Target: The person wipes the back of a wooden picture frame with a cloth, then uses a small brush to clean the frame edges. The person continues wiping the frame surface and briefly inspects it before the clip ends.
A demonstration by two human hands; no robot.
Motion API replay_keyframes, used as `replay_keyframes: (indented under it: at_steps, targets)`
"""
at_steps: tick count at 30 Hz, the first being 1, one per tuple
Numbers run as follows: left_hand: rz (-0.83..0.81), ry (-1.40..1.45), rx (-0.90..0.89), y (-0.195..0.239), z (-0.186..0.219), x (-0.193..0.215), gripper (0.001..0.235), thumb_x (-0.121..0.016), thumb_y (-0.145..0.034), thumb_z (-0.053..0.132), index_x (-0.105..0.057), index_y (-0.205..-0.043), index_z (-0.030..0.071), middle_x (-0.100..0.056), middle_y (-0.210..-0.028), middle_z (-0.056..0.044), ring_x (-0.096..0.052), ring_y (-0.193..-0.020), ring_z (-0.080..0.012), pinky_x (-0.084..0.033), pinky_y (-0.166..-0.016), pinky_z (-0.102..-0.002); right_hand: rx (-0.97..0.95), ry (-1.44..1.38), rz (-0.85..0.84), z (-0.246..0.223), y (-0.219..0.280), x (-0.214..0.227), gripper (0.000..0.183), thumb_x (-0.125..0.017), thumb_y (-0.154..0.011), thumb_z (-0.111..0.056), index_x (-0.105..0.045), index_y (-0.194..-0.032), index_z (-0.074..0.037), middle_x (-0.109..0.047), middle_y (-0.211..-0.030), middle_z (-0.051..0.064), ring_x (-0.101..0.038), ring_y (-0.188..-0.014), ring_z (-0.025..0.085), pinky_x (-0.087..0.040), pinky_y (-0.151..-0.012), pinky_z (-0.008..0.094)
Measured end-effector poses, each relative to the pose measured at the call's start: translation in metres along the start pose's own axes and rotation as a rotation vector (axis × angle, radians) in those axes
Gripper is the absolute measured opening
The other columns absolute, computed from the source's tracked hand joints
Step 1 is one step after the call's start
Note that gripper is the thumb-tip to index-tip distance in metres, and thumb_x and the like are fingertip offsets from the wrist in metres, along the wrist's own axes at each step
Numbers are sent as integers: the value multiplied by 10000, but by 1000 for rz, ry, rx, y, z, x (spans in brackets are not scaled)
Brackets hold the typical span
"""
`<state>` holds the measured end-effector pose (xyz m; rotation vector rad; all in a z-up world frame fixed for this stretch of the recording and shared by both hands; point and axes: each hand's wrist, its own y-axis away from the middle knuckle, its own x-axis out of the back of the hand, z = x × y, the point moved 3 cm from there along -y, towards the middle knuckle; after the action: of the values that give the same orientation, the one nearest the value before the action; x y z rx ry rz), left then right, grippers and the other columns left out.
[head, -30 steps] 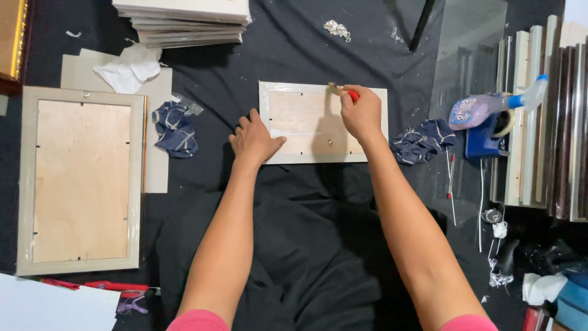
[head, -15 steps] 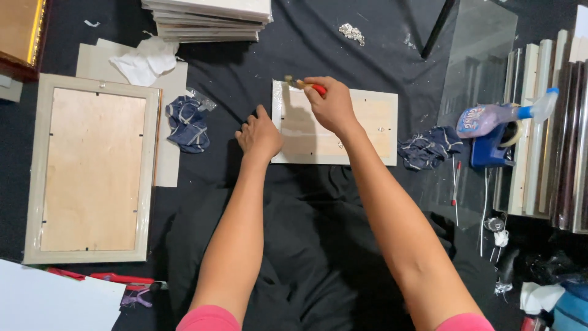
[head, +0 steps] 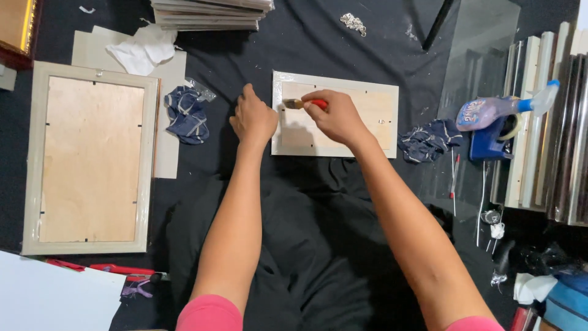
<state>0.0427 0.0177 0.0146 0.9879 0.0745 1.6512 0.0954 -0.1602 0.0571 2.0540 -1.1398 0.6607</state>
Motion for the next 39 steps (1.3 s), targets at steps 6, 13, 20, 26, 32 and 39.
replay_keyframes:
  at_steps: [6, 13, 20, 26, 32, 39]
  targets:
    - [22, 50, -48, 0, -3, -1, 517, -433, -1024, 118, -326, -1520, 17, -530, -1398, -233, -520, -1324, -439, -348, -1083, -578, -124, -119, -217, -11, 66, -24, 378, -635, -864, -350, -796, -1109, -111, -774, -872, 149, -726, -919, 302, -536, -881, 406]
    - [-7, 25, -75, -8, -13, -11, 521, -428, -1021, 135, -332, -1520, 20, -543, -1384, -227, -541, -1311, -431, -376, -1064, -563, -190, -176, 102, 60, 58, -39, 304, -705, -895, -320, -789, -1122, -136, -759, -816, 127, -755, -772, 236, -574, -778, 360]
    - [-121, -76, -108, -14, -23, -26, 573, -416, -984, 119, -320, -1531, -26, -550, -1362, -283, -555, -1275, -466, -404, -1045, -586, -183, -234, 239, 72, 61, -47, 268, -665, -945, -312, -783, -1163, -209, -753, -868, 92, -750, -796, 228, -591, -791, 354]
    - [-154, -125, -145, -18, -22, -29, 589, -470, -989, 159, -332, -1518, -59, -554, -1349, -316, -561, -1259, -492, -431, -1020, -609, -79, -39, 128, 58, 76, -31, 324, -649, -928, -179, -749, -1235, -156, -742, -825, 159, -732, -849, 347, -556, -838, 458]
    - [-207, -187, -132, -10, -19, -30, 665, -511, -1001, 246, -290, -1547, -63, -503, -1424, -331, -519, -1316, -490, -410, -1070, -606, -179, -64, 184, 96, 118, 52, 307, -627, -956, -202, -743, -1239, -174, -743, -738, 79, -761, -747, 206, -568, -801, 338]
    - [-231, -232, -144, 8, -7, -25, 799, -625, -966, 329, -275, -1564, -68, -416, -1505, -359, -480, -1360, -500, -398, -1088, -628, -252, -434, 334, 141, 130, 69, 250, -702, -911, -119, -756, -1140, -36, -692, -652, 133, -729, -613, 180, -583, -602, 259]
